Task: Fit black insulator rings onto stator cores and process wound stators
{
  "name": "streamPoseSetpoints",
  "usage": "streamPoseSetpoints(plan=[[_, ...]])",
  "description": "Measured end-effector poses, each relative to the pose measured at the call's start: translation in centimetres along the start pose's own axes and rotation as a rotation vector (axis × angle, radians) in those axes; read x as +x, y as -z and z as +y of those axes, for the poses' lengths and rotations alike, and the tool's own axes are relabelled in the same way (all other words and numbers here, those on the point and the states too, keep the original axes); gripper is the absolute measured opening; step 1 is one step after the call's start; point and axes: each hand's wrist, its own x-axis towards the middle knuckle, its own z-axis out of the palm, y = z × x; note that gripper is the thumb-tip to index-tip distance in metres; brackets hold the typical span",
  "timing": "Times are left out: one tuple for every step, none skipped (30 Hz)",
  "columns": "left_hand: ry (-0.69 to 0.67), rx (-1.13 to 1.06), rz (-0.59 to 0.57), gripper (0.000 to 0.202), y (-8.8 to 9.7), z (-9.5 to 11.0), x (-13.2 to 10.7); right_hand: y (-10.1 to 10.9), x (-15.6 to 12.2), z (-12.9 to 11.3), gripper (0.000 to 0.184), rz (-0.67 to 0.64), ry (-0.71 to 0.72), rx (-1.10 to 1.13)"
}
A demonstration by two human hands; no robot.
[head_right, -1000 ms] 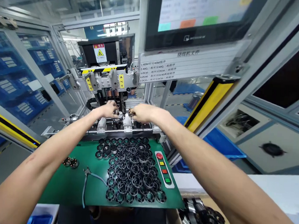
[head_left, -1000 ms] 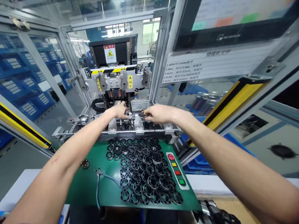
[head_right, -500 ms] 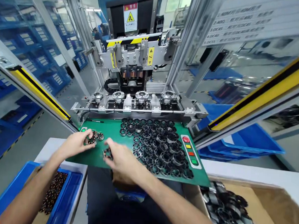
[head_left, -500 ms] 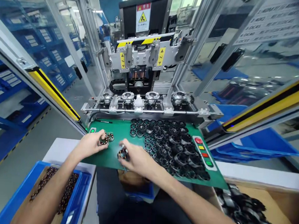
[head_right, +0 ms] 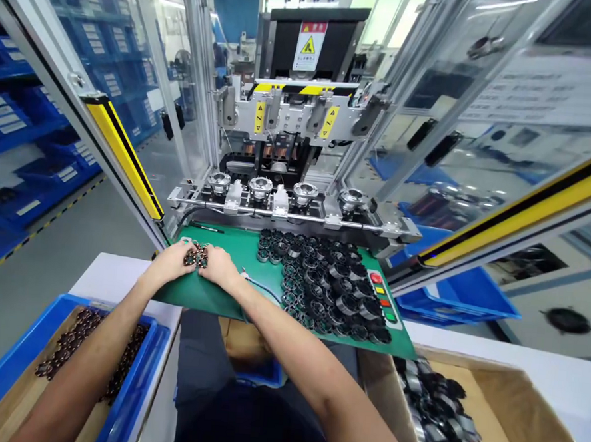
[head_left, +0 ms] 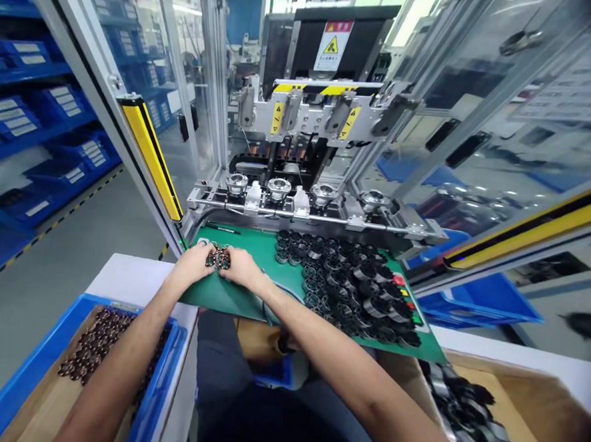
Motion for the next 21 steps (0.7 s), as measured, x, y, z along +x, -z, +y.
streamPoseSetpoints(plan=[[0.01, 0.011, 0.005, 0.044, 0.4, -0.5, -0.2, -0.2, 0.4, -0.5, 0.047, 0.006, -0.001, 0.022], [0.018, 0.018, 0.009, 0.045, 0.8, -0.9, -0.6, -0.3, 0.6, -0.9, 0.047, 0.014, -0.002, 0.048], [0.025, 0.022, 0.014, 0.048, 1.3, -1.2, -1.0, -0.4, 0.6, -1.2, 0.048, 0.026, -0.003, 0.078], [0.033, 0.022, 0.023, 0.053, 1.8, -1.3, -1.6, -0.4, 0.4, -1.2, 0.049, 0.043, -0.003, 0.111], [0.045, 0.018, 0.04, 0.059, 2.3, -1.3, -2.2, -0.4, -0.2, -0.9, 0.051, 0.064, -0.001, 0.147], [0.058, 0.01, 0.067, 0.064, 2.7, -1.0, -2.9, -0.3, -1.2, -0.4, 0.055, 0.089, 0.005, 0.186], [0.071, -0.002, 0.101, 0.064, 3.0, -0.4, -3.6, -0.1, -2.5, 0.4, 0.059, 0.112, 0.015, 0.229], [0.079, -0.02, 0.136, 0.058, 3.0, 0.5, -4.3, 0.0, -4.2, 1.3, 0.063, 0.131, 0.029, 0.277], [0.08, -0.045, 0.162, 0.046, 2.6, 1.7, -5.0, 0.0, -6.2, 2.3, 0.063, 0.142, 0.046, 0.33], [0.072, -0.076, 0.174, 0.033, 1.9, 3.2, -5.6, 0.0, -8.5, 3.4, 0.059, 0.145, 0.062, 0.388], [0.058, -0.11, 0.169, 0.025, 0.9, 5.0, -6.1, -0.3, -11.0, 4.5, 0.052, 0.142, 0.076, 0.448], [0.042, -0.143, 0.153, 0.025, -0.5, 7.1, -6.4, -0.7, -13.6, 5.5, 0.041, 0.137, 0.083, 0.507], [0.032, -0.171, 0.134, 0.028, -2.0, 9.2, -6.6, -1.3, -16.2, 6.6, 0.033, 0.135, 0.08, 0.56], [0.033, -0.19, 0.124, 0.033, -3.6, 11.3, -6.6, -2.1, -18.8, 7.6, 0.027, 0.137, 0.065, 0.604], [0.046, -0.201, 0.122, 0.039, -5.2, 13.2, -6.4, -2.9, -21.2, 8.6, 0.024, 0.145, 0.042, 0.639], [0.064, -0.207, 0.124, 0.041, -6.5, 14.6, -6.2, -3.9, -23.5, 9.6, 0.023, 0.161, 0.012, 0.665], [0.085, -0.21, 0.126, 0.04, -7.5, 15.6, -5.9, -4.9, -25.6, 10.5, 0.022, 0.178, -0.022, 0.685], [0.106, -0.211, 0.129, 0.035, -8.2, 15.9, -5.8, -5.8, -27.5, 11.5, 0.022, 0.196, -0.06, 0.701], [0.122, -0.212, 0.13, 0.03, -8.5, 15.8, -5.9, -6.7, -29.1, 12.5, 0.023, 0.211, -0.1, 0.714], [0.134, -0.209, 0.132, 0.028, -8.6, 15.1, -6.2, -7.5, -30.5, 13.4, 0.025, 0.224, -0.137, 0.726], [0.142, -0.204, 0.135, 0.029, -8.3, 14.2, -6.9, -8.2, -31.7, 14.2, 0.026, 0.233, -0.171, 0.737]])
